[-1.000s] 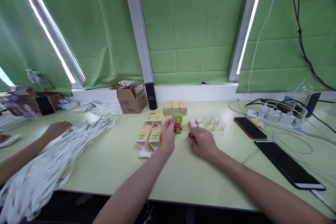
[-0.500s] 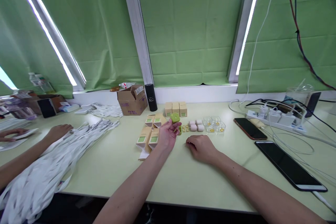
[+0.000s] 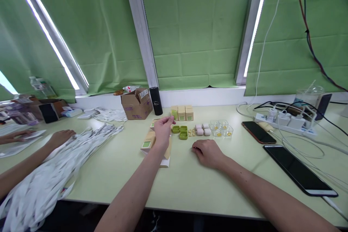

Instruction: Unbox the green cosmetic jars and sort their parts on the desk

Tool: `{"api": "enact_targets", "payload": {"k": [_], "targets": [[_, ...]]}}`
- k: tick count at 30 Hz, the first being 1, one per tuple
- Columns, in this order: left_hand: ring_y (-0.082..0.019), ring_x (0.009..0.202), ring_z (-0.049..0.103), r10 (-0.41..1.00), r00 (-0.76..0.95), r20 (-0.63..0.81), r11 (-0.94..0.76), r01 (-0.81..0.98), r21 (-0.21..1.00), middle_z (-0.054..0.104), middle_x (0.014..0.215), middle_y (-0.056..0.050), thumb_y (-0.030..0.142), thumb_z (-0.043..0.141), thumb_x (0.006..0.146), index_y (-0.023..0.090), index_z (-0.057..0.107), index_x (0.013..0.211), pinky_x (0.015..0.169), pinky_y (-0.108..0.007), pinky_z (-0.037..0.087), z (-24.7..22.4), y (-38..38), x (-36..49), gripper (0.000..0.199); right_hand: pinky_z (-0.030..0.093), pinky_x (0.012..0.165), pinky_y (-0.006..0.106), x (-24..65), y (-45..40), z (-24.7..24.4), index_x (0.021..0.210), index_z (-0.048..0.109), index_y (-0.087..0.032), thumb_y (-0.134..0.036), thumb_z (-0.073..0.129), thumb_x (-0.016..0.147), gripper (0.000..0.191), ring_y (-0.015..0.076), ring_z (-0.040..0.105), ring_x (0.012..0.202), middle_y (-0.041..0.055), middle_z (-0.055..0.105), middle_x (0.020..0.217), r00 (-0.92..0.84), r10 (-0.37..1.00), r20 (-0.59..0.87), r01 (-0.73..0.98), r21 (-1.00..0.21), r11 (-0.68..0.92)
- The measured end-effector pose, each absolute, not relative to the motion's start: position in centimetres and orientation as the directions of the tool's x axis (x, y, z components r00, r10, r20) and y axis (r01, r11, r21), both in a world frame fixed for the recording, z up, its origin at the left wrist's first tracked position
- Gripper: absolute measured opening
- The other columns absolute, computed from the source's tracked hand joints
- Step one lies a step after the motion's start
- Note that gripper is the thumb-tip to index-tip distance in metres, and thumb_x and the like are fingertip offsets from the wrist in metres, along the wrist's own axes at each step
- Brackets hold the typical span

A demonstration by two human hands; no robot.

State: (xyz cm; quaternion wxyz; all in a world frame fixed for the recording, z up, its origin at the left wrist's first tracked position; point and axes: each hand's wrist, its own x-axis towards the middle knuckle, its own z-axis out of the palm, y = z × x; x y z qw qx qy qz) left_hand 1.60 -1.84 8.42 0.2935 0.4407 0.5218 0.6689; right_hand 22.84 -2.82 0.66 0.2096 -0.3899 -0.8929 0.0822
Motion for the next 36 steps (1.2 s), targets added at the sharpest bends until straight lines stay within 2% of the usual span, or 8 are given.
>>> {"api": "enact_targets", "payload": {"k": [2,5,7,9,13,20,28,36], "targets": [[-0.017,0.066,0.056,0.835,-0.376,0.402,-0.231,0.424,0.876,0.072,0.072,-0.004,0.042,0.071,0.085,0.017,0.079,0.076,0.065,-0.031,0.04,9.0,-2.0,0.9,0.028,0.031,0.065,0.027,22.8,-2.7,0.5,0.091,0.071,-0.021,-0.018,0.053,0.098,0.02,0.0166,0.065,0.078,0.0041,0.076,0.091,-0.606,0.732,0.311,0.662,-0.313,0.681],[-0.027,0.093,0.061,0.853,-0.157,0.497,-0.145,0.845,0.515,0.078,0.081,-0.007,0.03,0.066,0.089,0.022,0.084,0.083,0.084,-0.039,0.042,9.5,-2.6,0.2,0.021,0.031,0.064,0.027,22.8,-2.7,0.5,0.09,0.071,-0.021,-0.018,0.053,0.098,0.02,0.0163,0.065,0.077,0.0037,0.076,0.09,-0.605,0.731,0.315,0.664,-0.306,0.682],[-0.031,0.102,0.058,0.889,-0.028,0.458,-0.109,0.957,0.27,0.077,0.079,-0.009,0.022,0.062,0.089,0.023,0.083,0.08,0.09,-0.042,0.038,9.4,-2.9,-0.1,0.024,0.031,0.064,0.027,22.8,-2.7,0.5,0.09,0.071,-0.021,-0.019,0.053,0.098,0.02,0.0162,0.065,0.077,0.0033,0.076,0.09,-0.607,0.729,0.316,0.663,-0.304,0.684],[-0.033,0.103,0.057,0.922,0.05,0.383,-0.094,0.991,0.097,0.074,0.075,-0.013,0.017,0.058,0.089,0.021,0.081,0.072,0.089,-0.043,0.036,9.0,-3.0,-0.2,0.028,0.031,0.064,0.027,22.7,-2.7,0.6,0.09,0.071,-0.021,-0.019,0.053,0.098,0.02,0.016,0.065,0.077,0.0032,0.076,0.09,-0.609,0.728,0.314,0.662,-0.305,0.685],[-0.034,0.103,0.056,0.958,0.109,0.267,-0.087,0.992,-0.093,0.07,0.073,-0.016,0.01,0.056,0.086,0.018,0.075,0.067,0.086,-0.042,0.035,8.0,-2.7,-0.1,0.028,0.03,0.064,0.028,22.7,-2.8,0.8,0.09,0.071,-0.021,-0.019,0.053,0.098,0.02,0.0159,0.064,0.076,0.0032,0.076,0.09,-0.609,0.732,0.306,0.664,-0.309,0.681],[-0.035,0.106,0.054,0.979,0.117,0.165,-0.096,0.987,-0.13,0.071,0.079,-0.018,0.008,0.055,0.084,0.015,0.073,0.073,0.089,-0.044,0.033,7.2,-2.1,0.1,0.022,0.03,0.064,0.028,22.7,-2.7,0.8,0.091,0.07,-0.021,-0.02,0.053,0.099,0.019,0.0163,0.065,0.078,0.0031,0.076,0.092,-0.614,0.737,0.282,0.673,-0.299,0.676],[-0.034,0.106,0.049,0.979,0.138,0.153,-0.124,0.988,-0.093,0.072,0.075,-0.018,0.005,0.055,0.079,0.018,0.068,0.063,0.089,-0.046,0.031,6.5,-1.8,-0.3,0.024,0.032,0.066,0.027,22.8,-2.9,1.1,0.091,0.071,-0.021,-0.02,0.053,0.099,0.02,0.0166,0.065,0.08,0.0037,0.075,0.092,-0.614,0.737,0.282,0.676,-0.294,0.675],[-0.036,0.105,0.049,0.975,0.131,0.181,-0.125,0.991,-0.045,0.072,0.077,-0.019,0.008,0.054,0.078,0.02,0.071,0.065,0.092,-0.05,0.032,6.2,-1.8,-0.4,0.024,0.032,0.065,0.028,22.7,-2.9,1.0,0.09,0.07,-0.021,-0.019,0.054,0.099,0.019,0.0166,0.065,0.079,0.0031,0.076,0.091,-0.614,0.734,0.29,0.676,-0.286,0.678]]}}
